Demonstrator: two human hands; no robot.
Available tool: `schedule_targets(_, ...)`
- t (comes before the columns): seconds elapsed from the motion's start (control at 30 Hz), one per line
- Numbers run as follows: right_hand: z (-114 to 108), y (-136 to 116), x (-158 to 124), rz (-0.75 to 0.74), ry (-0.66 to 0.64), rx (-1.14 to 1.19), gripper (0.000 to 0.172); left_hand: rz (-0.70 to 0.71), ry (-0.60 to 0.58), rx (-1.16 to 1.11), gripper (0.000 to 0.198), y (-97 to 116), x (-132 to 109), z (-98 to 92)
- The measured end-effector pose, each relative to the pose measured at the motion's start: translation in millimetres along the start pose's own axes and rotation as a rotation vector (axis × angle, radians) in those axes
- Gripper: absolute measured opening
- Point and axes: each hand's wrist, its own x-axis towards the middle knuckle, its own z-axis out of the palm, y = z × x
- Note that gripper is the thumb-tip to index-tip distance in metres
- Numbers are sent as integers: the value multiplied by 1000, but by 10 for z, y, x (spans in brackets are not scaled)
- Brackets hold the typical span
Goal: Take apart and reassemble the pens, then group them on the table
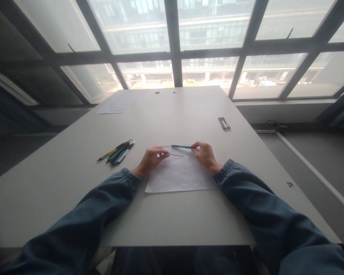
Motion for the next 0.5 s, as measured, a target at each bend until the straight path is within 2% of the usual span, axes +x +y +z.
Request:
schedule_targets(0.1, -6, 21, -5, -17, -24, -81, 12, -10, 12, 15, 16, -8, -1, 2)
schedule_targets(0.33, 6, 70, 9, -203, -41, -240, 16, -12, 1, 4, 17, -9, 0, 7)
schedule_targets(0.5, -1, 51, 1, -243, -59, -285, 17, -7, 3, 12, 17, -6, 2, 12)
